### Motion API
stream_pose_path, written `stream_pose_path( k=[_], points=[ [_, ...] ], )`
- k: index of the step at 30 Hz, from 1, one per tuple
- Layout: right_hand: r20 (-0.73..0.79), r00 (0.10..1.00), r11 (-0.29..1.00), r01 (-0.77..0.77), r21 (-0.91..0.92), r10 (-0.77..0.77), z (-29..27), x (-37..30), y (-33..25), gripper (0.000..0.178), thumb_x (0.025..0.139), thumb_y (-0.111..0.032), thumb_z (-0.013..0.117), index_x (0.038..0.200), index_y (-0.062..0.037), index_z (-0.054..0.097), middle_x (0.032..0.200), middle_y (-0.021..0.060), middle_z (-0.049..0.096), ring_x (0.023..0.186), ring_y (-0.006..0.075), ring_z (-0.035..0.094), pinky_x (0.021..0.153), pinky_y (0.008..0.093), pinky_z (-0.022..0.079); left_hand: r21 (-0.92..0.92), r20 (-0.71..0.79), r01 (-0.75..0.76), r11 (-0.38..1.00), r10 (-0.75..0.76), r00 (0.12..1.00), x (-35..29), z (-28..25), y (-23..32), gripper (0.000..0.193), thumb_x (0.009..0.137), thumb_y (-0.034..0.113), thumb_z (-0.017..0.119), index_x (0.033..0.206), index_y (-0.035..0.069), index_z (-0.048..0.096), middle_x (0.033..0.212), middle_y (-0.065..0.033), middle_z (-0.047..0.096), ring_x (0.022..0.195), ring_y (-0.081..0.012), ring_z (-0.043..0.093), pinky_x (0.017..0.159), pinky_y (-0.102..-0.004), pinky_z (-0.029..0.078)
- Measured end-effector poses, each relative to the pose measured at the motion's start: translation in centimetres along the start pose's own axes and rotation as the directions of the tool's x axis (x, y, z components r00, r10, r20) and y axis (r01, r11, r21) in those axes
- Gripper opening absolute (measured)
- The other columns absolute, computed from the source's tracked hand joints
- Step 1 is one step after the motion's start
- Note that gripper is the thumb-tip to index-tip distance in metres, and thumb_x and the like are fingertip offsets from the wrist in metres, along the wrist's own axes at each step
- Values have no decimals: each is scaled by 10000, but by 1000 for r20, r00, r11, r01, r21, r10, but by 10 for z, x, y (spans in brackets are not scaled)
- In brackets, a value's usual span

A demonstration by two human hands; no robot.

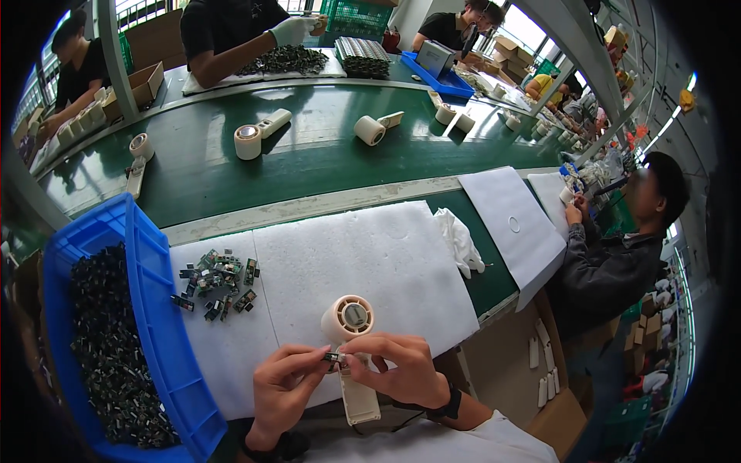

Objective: Assembling small printed circuit boards into plastic housings on a production line.

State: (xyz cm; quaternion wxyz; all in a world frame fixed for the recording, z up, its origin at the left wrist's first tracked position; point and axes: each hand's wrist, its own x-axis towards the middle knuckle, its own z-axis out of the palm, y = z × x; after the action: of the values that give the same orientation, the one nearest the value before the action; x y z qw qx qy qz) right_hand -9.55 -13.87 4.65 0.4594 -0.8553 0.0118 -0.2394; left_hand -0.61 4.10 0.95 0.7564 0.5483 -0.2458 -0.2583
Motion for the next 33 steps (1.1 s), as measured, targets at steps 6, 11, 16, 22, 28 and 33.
stream_pose_path(
  k=[6,11,16,22,28,33],
  points=[
    [21,1000,999,2,-35,-1,2,0,1,242,856,-35,767,1084,-95,716,864,54,744,592,122,671,532,261,538,78,-39,-30,997,33,999,-2,3,-2,317,888,-145,675,1172,-16,729,1118,-151,671,999,-206,700,888,-290,591],
    [23,1000,999,11,-36,-10,4,-2,1,250,839,-31,772,1072,-97,710,869,50,749,602,127,683,520,255,530,176,-69,-72,982,85,994,-4,4,-2,322,870,-140,693,1151,8,746,1069,-140,691,975,-202,707,855,-278,589],
    [-44,995,995,83,-54,-86,7,-4,5,255,807,-23,785,1035,-103,702,879,32,757,523,99,621,455,239,481,366,5,-167,916,177,984,-5,2,-3,313,875,-168,673,1144,-22,736,1094,-144,680,982,-194,688,842,-276,576],
    [-88,992,994,88,-61,-93,11,-13,3,241,806,-21,785,1017,-101,701,880,30,754,502,98,601,464,237,482,380,28,-208,901,214,976,-5,4,-5,304,865,-156,693,1128,-13,745,1093,-161,711,969,-198,703,819,-279,581],
    [-163,987,995,-6,-104,-11,14,-20,-5,206,808,-31,786,991,-92,714,829,36,725,562,128,619,530,265,508,445,10,-236,864,258,966,-6,8,-4,316,846,-95,739,1131,40,762,1052,-132,742,918,-218,736,797,-298,578],
    [-260,965,995,-43,-88,18,20,-21,-10,177,797,-17,796,944,-86,725,846,34,733,625,110,633,578,250,515,625,8,-310,717,391,920,-12,18,-6,320,844,-92,744,1134,40,760,1049,-134,743,917,-221,737,800,-298,576]
  ],
)
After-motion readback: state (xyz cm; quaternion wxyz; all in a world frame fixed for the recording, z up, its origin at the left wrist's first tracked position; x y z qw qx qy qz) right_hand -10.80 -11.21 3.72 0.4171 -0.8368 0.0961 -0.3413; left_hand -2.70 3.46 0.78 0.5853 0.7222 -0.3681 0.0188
